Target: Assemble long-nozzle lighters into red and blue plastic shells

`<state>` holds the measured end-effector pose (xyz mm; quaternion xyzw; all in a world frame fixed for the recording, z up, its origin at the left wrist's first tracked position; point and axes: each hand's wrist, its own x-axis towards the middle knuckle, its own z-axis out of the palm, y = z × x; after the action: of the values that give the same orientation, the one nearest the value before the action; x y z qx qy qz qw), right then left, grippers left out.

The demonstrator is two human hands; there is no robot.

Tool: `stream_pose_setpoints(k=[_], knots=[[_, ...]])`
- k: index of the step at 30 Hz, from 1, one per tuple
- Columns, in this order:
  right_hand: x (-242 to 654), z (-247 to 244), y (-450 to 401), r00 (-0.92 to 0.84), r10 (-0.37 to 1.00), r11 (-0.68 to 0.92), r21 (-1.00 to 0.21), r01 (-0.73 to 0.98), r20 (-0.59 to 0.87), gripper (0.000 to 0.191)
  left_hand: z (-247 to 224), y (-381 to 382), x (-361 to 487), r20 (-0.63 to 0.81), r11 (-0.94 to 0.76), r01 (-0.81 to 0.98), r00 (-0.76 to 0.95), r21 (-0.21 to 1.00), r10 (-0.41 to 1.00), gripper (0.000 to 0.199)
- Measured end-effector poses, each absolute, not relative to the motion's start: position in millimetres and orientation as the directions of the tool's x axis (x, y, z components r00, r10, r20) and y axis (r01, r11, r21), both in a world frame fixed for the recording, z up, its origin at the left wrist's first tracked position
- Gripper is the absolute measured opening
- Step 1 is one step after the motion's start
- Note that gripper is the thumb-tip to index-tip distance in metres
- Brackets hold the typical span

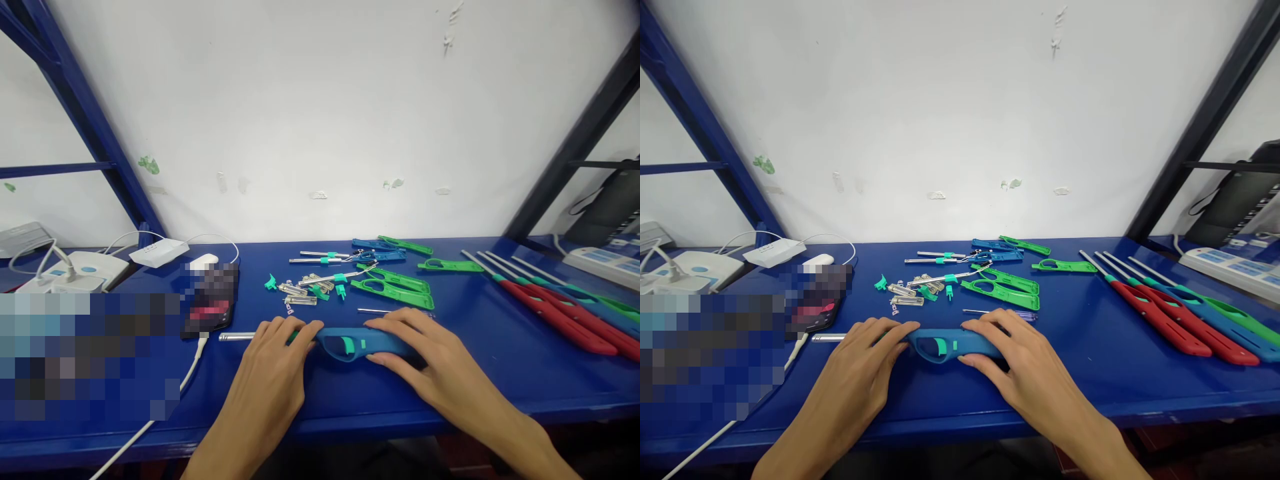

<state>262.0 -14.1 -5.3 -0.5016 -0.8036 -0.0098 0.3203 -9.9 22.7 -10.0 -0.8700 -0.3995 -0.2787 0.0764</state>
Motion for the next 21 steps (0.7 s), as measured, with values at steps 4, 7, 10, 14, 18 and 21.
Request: stream_pose_setpoints(k=[4,7,10,14,18,21], knots=[[263.5,-8.3,-12.9,-0.320,0.799,0.492,-0.248,0.835,0.509,0.033,-5.8,19.6,-8.9,0.509,-0.692,0.692,0.530,0.204,0.679,0.035],[263.0,-7.9,-13.3,-0.349,0.816,0.488,-0.226,0.843,0.461,0.034,-5.5,18.7,-9.7,0.500,-0.711,0.665,0.547,0.227,0.672,0.038],[262.0,-6.4,-13.7,-0.366,0.819,0.496,-0.222,0.840,0.443,0.034,-7.2,19.8,-10.9,0.479,-0.713,0.671,0.567,0.205,0.671,0.044],[261.2,-5.0,-13.8,-0.374,0.810,0.508,-0.222,0.832,0.452,0.033,-6.6,20.7,-11.9,0.454,-0.714,0.677,0.586,0.181,0.671,0.049],[260.7,-4.5,-13.3,-0.381,0.796,0.516,-0.197,0.833,0.471,0.035,-5.0,20.1,-13.0,0.428,-0.711,0.692,0.608,0.126,0.668,0.055],[260.5,-4.4,-12.5,-0.387,0.784,0.525,-0.186,0.830,0.486,0.035,-6.5,20.0,-13.6,0.403,-0.716,0.698,0.648,0.024,0.646,0.068]])
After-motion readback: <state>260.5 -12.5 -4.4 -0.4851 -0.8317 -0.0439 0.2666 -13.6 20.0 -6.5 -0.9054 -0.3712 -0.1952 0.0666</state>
